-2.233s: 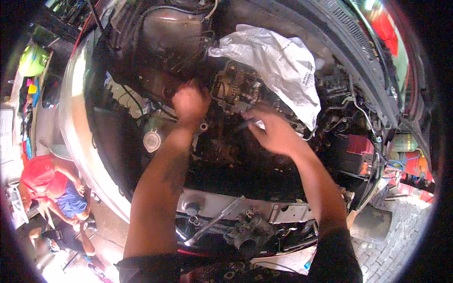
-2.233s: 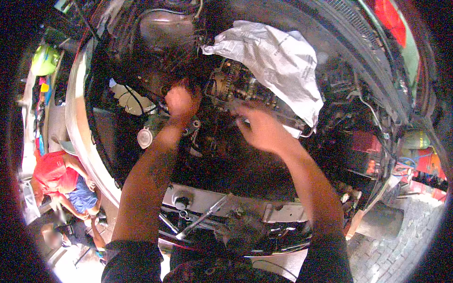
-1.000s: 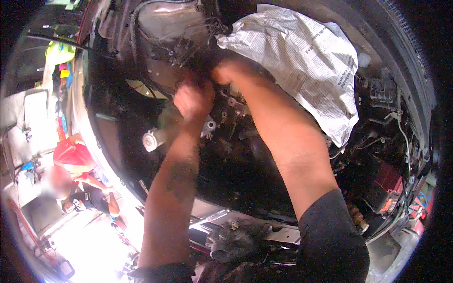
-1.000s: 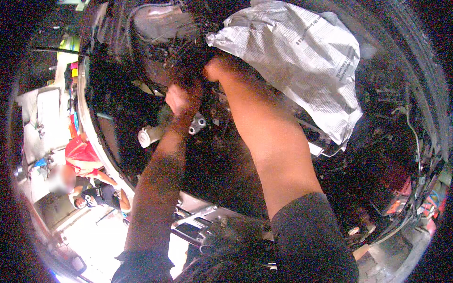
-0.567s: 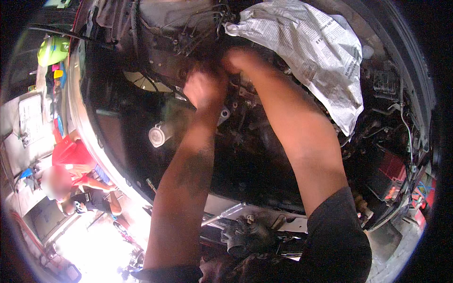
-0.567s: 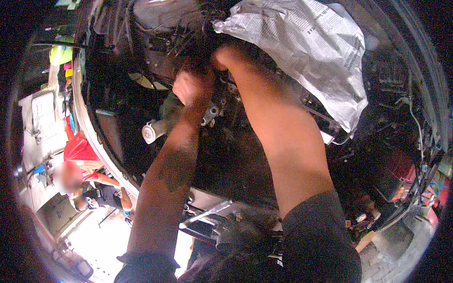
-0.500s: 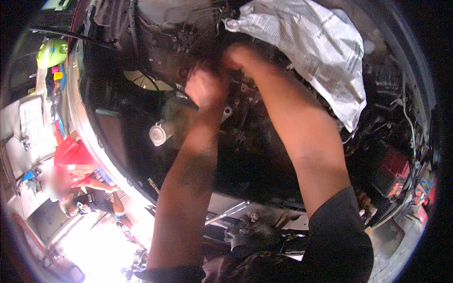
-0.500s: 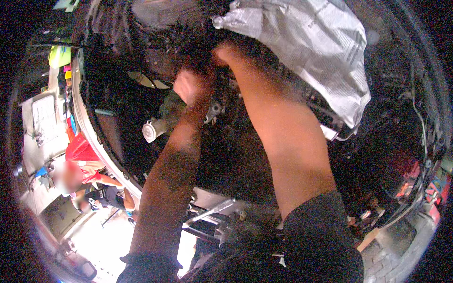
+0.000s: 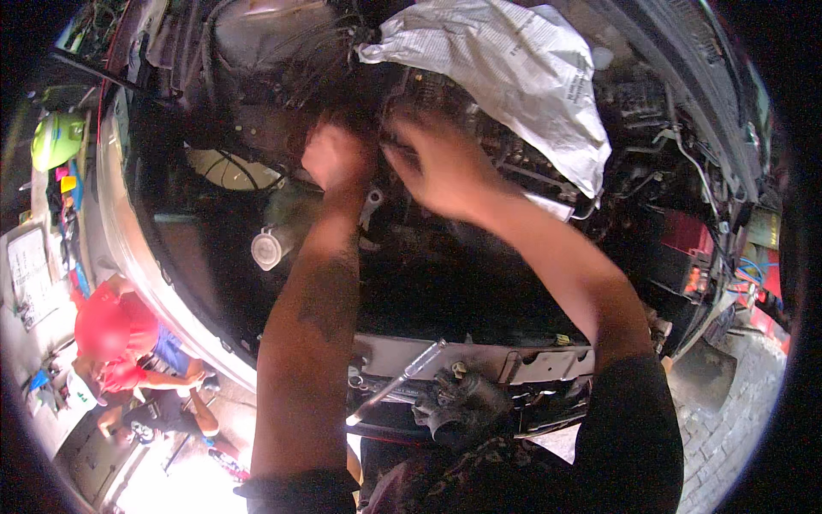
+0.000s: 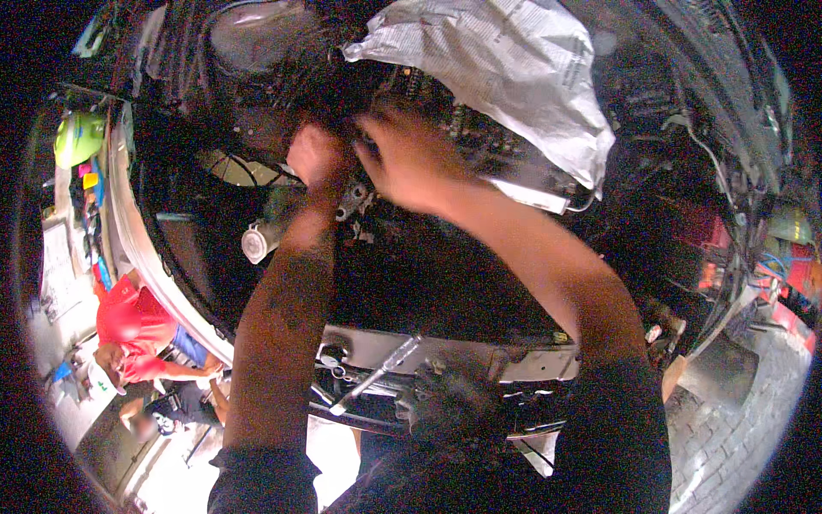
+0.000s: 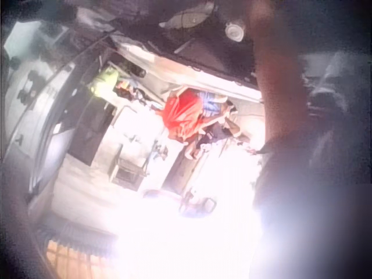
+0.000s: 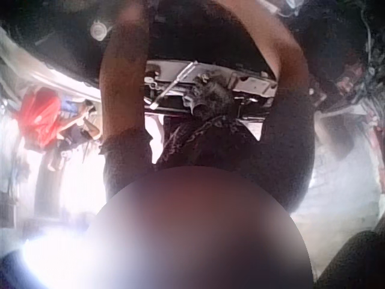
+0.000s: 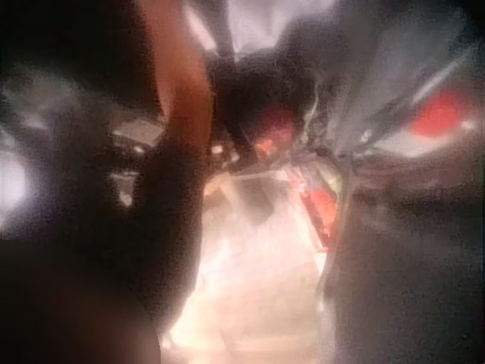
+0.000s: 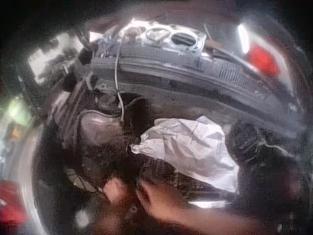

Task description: The person works on a car engine with the hood open, using a wrench and a long metal pipe to loosen or adjust components. They retrieve the pipe from a cluttered workbench, return to the engine bay, and apply force with the pipe while manipulating engine parts.

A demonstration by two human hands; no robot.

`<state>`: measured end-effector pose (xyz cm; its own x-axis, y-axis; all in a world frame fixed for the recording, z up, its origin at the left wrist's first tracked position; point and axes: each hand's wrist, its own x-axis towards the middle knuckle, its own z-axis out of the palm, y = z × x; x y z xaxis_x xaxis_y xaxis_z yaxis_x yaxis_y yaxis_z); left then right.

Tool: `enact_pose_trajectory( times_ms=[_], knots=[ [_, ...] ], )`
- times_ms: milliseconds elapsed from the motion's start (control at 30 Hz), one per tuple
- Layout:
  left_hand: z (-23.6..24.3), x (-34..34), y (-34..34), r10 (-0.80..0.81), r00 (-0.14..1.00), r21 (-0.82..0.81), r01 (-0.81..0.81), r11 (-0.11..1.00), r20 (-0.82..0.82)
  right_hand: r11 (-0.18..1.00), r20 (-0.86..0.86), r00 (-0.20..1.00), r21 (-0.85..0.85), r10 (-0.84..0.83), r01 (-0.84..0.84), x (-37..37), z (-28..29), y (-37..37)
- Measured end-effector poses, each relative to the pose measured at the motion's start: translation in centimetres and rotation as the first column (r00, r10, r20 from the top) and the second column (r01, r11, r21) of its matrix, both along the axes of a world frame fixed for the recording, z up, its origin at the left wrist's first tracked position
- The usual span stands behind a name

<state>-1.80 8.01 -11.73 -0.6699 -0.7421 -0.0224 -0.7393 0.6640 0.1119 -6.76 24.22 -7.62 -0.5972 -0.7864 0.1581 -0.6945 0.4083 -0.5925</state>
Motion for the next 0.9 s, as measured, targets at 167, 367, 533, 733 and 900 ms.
enact_pose_trajectory(
  times_ms=[167,367,533,733,900],
  knots=[
    [0.8,0.3,0.1,-0.025,0.999,0.087,0.029,0.996,-0.044,0.921,0.227,0.969,0.390,-0.098,0.001,10.5,5.4,16.6],
    [0.1,0.7,-0.2,-0.125,0.990,-0.010,0.124,0.992,-0.061,0.859,0.300,0.896,0.490,-0.327,0.149,17.3,4.5,24.2],
    [-0.2,1.7,-2.6,-0.403,0.910,-0.038,0.401,0.915,-0.102,0.928,0.161,0.927,0.218,-0.340,0.303,18.4,3.3,24.5],
    [-1.1,0.4,-4.2,-0.546,0.832,0.092,0.539,0.837,0.097,0.922,0.085,0.926,0.168,-0.367,0.350,18.7,2.8,25.0],
    [0.4,-1.3,-7.0,-0.857,0.513,0.339,0.797,0.500,0.059,0.927,0.044,0.933,0.142,-0.357,0.348,18.7,2.9,24.7]
  ],
)
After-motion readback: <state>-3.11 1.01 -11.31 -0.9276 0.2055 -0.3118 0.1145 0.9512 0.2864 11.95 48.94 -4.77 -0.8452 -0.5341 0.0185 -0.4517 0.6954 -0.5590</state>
